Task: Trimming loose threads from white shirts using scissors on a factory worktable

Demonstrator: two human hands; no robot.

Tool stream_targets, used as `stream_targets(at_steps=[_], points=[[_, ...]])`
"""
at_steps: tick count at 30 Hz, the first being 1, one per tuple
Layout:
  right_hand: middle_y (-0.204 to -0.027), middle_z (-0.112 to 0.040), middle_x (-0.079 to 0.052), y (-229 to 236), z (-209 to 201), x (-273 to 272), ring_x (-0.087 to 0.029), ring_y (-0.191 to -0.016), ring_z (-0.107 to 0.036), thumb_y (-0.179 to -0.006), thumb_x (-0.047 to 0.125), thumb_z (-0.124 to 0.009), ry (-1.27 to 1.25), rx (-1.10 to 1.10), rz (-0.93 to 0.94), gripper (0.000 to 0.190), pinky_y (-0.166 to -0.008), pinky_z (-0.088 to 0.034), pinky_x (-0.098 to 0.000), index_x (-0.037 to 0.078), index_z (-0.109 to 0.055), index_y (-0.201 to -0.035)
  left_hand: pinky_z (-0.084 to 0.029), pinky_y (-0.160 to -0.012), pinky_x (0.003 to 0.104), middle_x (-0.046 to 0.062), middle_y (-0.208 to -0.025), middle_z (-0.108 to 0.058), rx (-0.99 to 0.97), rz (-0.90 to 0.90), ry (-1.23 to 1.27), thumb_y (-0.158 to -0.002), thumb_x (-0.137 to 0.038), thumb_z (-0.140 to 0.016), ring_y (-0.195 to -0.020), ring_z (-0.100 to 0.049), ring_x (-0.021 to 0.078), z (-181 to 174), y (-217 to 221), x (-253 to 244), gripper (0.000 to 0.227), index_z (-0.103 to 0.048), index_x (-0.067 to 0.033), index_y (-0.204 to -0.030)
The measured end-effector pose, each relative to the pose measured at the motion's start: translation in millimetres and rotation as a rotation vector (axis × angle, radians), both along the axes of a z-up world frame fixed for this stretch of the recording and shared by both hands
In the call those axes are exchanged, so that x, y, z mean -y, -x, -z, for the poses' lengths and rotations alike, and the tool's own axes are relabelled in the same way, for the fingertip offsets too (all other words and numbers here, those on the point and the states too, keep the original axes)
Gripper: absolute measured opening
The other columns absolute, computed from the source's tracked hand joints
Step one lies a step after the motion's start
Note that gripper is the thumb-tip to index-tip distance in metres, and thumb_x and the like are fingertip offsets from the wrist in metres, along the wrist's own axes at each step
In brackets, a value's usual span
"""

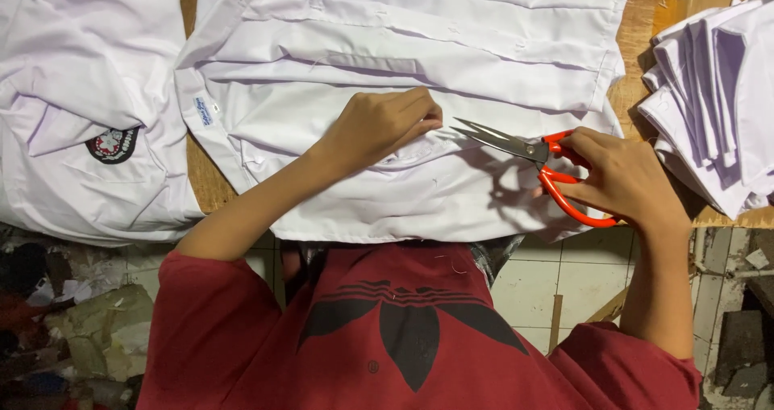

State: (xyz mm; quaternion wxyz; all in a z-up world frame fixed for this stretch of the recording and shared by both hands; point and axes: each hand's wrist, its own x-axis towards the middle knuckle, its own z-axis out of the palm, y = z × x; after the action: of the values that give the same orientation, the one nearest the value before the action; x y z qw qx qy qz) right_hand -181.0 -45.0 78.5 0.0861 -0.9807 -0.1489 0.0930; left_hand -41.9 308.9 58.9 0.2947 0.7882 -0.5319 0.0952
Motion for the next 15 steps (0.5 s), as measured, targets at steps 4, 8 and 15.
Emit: stream_targets(at_steps=[4, 8, 15], points=[[-0.075, -0.063, 0.002, -2.4, -6.6, -1.3, -0.018, -0.052, -0.051, -0.089, 0.063, -0.066, 0.063, -0.046, 0.031, 0.054, -0.047, -0.031, -0.0335, 0.01, -0.059, -0.085, -0.032, -0.042, 0.028, -0.005, -0.088, -0.06, 0.102, -0.023, 0.029, -0.107, -0.02, -0.069, -0.058, -0.056, 0.0116, -1.9, -6.2, 10.0, 0.017, -0.06, -0.0125, -0.095], [-0.085, -0.071, -0.001, -8.0, -8.4, -2.7, -0.02, -0.053, -0.06, -0.088, 0.06, -0.068, 0.099, -0.093, -0.022, 0.05, -0.047, -0.039, -0.0335, 0.01, -0.068, -0.096, -0.03, -0.041, 0.025, -0.006, -0.085, -0.057, 0.187, -0.041, 0.021, -0.109, -0.023, -0.066, -0.057, -0.052, 0.0069, -1.9, -7.5, 14.7, 0.02, -0.058, -0.0137, -0.093], [-0.09, -0.074, -0.004, -5.8, -29.8, 0.2, -0.027, -0.066, -0.066, -0.085, 0.059, -0.071, 0.077, -0.147, 0.083, 0.05, -0.057, -0.045, -0.0392, 0.011, -0.069, -0.097, -0.032, -0.04, 0.025, -0.007, -0.084, -0.055, 0.262, -0.076, 0.0, -0.11, -0.027, -0.064, -0.058, -0.052, 0.0065, 2.0, -11.8, 17.3, 0.021, -0.059, -0.0154, -0.093]])
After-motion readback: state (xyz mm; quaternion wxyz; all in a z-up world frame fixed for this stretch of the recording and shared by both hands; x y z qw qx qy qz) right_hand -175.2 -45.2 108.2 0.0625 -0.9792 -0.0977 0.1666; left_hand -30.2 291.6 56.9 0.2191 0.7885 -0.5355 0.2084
